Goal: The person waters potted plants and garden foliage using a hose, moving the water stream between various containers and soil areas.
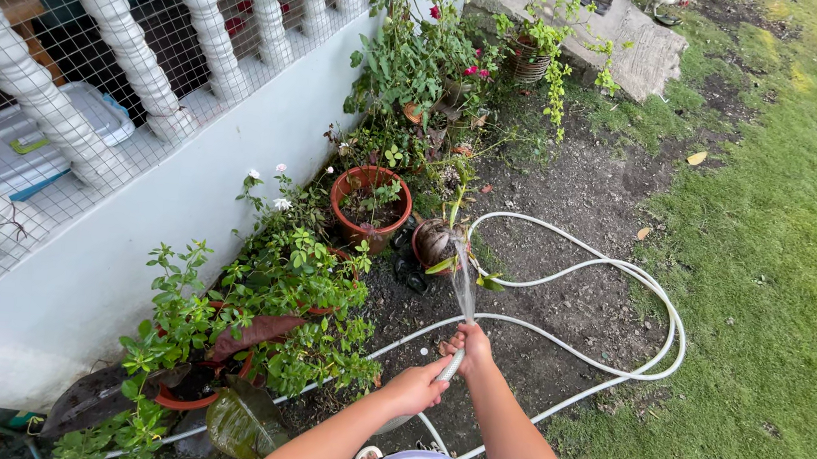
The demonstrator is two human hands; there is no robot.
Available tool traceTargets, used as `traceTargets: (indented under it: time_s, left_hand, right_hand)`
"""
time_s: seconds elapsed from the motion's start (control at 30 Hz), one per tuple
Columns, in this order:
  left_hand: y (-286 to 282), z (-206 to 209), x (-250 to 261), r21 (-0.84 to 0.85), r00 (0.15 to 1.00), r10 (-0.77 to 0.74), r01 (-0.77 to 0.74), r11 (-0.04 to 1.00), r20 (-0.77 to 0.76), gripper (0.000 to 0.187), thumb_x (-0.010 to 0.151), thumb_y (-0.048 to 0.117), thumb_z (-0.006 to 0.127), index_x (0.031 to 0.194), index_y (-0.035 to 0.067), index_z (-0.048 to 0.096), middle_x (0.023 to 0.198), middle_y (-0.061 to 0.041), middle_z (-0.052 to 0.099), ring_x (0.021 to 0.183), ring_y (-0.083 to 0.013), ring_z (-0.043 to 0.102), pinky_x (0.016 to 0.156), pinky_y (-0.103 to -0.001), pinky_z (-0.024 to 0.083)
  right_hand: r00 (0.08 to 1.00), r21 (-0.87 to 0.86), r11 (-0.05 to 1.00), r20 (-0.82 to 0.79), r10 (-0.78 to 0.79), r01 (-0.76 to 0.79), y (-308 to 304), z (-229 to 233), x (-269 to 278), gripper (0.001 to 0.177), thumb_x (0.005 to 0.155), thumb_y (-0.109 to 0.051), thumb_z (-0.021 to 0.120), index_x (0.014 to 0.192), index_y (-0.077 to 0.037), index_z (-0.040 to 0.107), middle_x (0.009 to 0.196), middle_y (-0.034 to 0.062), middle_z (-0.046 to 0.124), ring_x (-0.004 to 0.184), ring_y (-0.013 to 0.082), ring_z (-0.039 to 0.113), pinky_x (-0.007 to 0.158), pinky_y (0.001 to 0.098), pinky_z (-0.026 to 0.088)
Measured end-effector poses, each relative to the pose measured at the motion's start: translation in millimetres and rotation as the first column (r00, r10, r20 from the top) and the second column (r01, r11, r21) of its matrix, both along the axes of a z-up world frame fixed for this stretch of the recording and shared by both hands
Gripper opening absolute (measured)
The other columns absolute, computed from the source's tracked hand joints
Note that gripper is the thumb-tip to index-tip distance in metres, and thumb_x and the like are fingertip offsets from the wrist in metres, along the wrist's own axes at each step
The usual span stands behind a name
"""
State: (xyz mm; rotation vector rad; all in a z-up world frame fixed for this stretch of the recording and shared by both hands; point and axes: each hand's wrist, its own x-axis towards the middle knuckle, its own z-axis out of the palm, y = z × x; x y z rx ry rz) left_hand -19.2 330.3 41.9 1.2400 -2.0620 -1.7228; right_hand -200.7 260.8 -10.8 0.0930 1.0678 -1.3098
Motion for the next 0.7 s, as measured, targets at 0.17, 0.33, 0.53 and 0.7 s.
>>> traceTargets:
  time_s: [0.17, 0.33, 0.53, 0.7]
  left_hand:
    - [-0.3, 6.9, -0.4, -0.013, 0.999, -0.035, 0.036, 0.999, 0.037, 0.063, 0.104, 0.024, 0.053, 0.162, 0.029, 0.030, 0.083, -0.003, 0.070, 0.071, -0.0131, 0.067, 0.069, -0.031, 0.055]
    - [0.8, 6.0, -2.6, -0.011, 0.999, -0.037, 0.038, 0.999, 0.031, 0.063, 0.104, 0.025, 0.053, 0.162, 0.029, 0.030, 0.083, -0.004, 0.070, 0.071, -0.0142, 0.067, 0.069, -0.032, 0.056]
    - [0.6, 4.6, -3.5, -0.020, 0.998, -0.048, 0.049, 0.999, 0.048, 0.062, 0.104, 0.025, 0.054, 0.162, 0.029, 0.032, 0.083, -0.003, 0.071, 0.072, -0.0137, 0.068, 0.070, -0.032, 0.056]
    - [2.0, 4.8, 0.9, -0.005, 0.997, -0.049, 0.050, 0.999, 0.052, 0.063, 0.104, 0.026, 0.053, 0.162, 0.028, 0.031, 0.084, -0.004, 0.071, 0.072, -0.0142, 0.068, 0.070, -0.033, 0.056]
  right_hand:
    - [1.000, -0.005, 1.000, -0.014, -0.022, 0.022, 3.0, 2.1, -3.0, 0.016, 0.096, -0.006, 0.049, 0.099, -0.020, 0.043, 0.058, -0.0036, 0.036, 0.042, 0.0087, 0.033, 0.039, 0.0268, 0.030]
    - [0.999, 0.011, 0.999, 0.006, -0.040, 0.040, 5.9, 1.9, -5.5, 0.014, 0.097, -0.009, 0.050, 0.097, -0.018, 0.040, 0.058, -0.0028, 0.037, 0.042, 0.0091, 0.034, 0.039, 0.0275, 0.030]
    - [0.999, 0.029, 0.999, 0.026, -0.032, 0.032, 7.2, 2.1, -5.4, 0.012, 0.097, -0.009, 0.049, 0.094, -0.017, 0.041, 0.057, -0.0028, 0.038, 0.042, 0.0094, 0.034, 0.039, 0.0278, 0.030]
    - [0.999, 0.054, 0.998, 0.044, 0.004, -0.006, 6.8, 0.5, -0.3, 0.013, 0.098, -0.011, 0.049, 0.089, -0.014, 0.040, 0.056, -0.0023, 0.038, 0.042, 0.0109, 0.035, 0.040, 0.0293, 0.032]
